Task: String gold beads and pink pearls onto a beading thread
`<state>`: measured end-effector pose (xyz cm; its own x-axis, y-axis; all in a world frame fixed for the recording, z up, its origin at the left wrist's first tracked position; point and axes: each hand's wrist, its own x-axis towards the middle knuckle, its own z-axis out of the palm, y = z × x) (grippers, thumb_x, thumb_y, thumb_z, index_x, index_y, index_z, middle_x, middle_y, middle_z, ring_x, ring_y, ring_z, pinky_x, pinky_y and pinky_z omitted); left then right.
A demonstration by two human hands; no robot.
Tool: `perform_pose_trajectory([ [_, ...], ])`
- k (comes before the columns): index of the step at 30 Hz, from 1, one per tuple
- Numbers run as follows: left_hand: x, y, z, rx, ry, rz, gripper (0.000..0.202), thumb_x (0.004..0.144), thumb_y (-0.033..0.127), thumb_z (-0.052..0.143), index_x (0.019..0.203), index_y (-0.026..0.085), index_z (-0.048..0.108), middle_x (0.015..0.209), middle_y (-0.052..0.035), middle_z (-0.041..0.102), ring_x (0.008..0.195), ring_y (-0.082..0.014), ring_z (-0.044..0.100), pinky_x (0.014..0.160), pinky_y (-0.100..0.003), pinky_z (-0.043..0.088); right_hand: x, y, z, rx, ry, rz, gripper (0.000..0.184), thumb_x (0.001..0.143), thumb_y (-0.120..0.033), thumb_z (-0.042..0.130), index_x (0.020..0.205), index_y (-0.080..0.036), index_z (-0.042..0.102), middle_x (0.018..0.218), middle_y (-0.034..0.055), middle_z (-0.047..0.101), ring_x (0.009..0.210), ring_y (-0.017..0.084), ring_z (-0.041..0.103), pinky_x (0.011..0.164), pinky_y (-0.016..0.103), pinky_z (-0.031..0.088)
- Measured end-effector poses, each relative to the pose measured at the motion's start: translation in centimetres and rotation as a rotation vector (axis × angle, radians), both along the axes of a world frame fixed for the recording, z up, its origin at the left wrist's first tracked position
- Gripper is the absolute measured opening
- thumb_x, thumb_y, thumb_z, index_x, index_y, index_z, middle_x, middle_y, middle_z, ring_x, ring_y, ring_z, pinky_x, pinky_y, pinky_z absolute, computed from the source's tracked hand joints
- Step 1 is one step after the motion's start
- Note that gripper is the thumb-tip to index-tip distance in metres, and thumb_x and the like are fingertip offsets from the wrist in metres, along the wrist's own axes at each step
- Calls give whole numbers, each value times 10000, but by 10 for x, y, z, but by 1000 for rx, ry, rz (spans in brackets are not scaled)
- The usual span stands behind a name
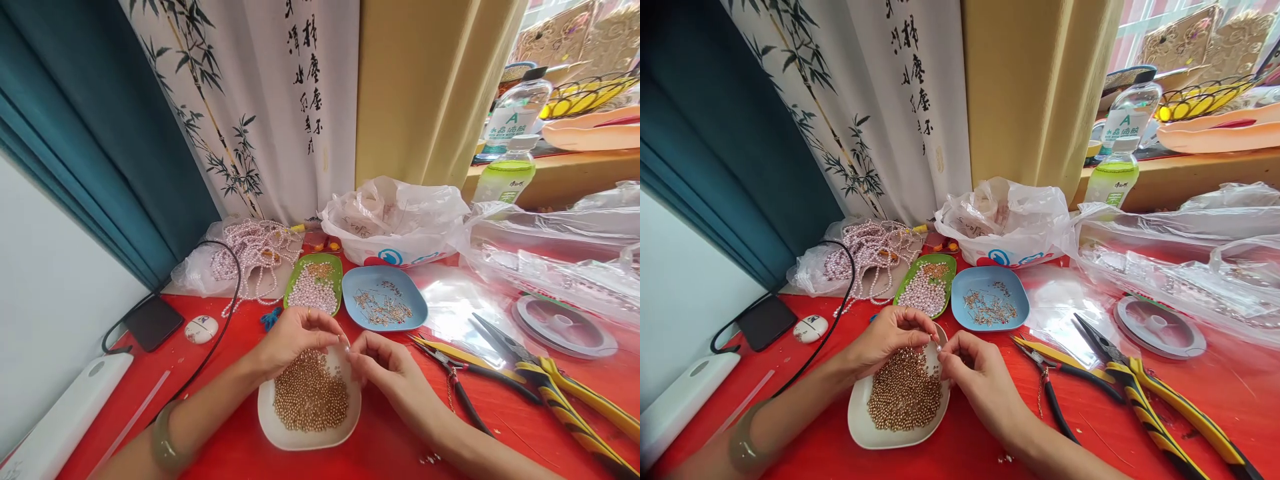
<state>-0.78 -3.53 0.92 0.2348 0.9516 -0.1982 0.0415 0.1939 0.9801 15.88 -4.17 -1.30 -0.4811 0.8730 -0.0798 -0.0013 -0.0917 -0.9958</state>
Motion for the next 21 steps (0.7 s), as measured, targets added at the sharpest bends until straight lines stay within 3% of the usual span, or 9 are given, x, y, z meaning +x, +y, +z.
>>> perform_pose_trajectory([
  [7, -3, 1, 0, 37, 52, -29, 84, 608, 186, 678, 675, 142, 653, 665, -15, 636, 629, -108, 552, 622, -238, 405, 1, 1, -7, 29, -9, 17, 158, 751, -268, 515, 625, -173, 528, 582, -19, 519, 565, 121, 479, 547, 237, 373],
  [14, -5, 3, 0, 16, 23, -65, 194, 590, 176, 696, 755, 138, 602, 746, -37, 662, 720, -135, 602, 689, -263, 437, 0, 1, -6, 60, -19, 13, 191, 776, -320, 515, 654, -175, 538, 607, -18, 514, 578, 121, 477, 546, 233, 378],
  [21, -24, 17, 14, 248, 442, 130, 127, 710, 250, 582, 759, 145, 633, 796, -51, 654, 728, -155, 580, 670, -277, 440, 1, 3, -7, 108, -30, -14, 201, 811, -343, 485, 708, -180, 541, 644, -11, 527, 592, 119, 485, 540, 225, 381],
])
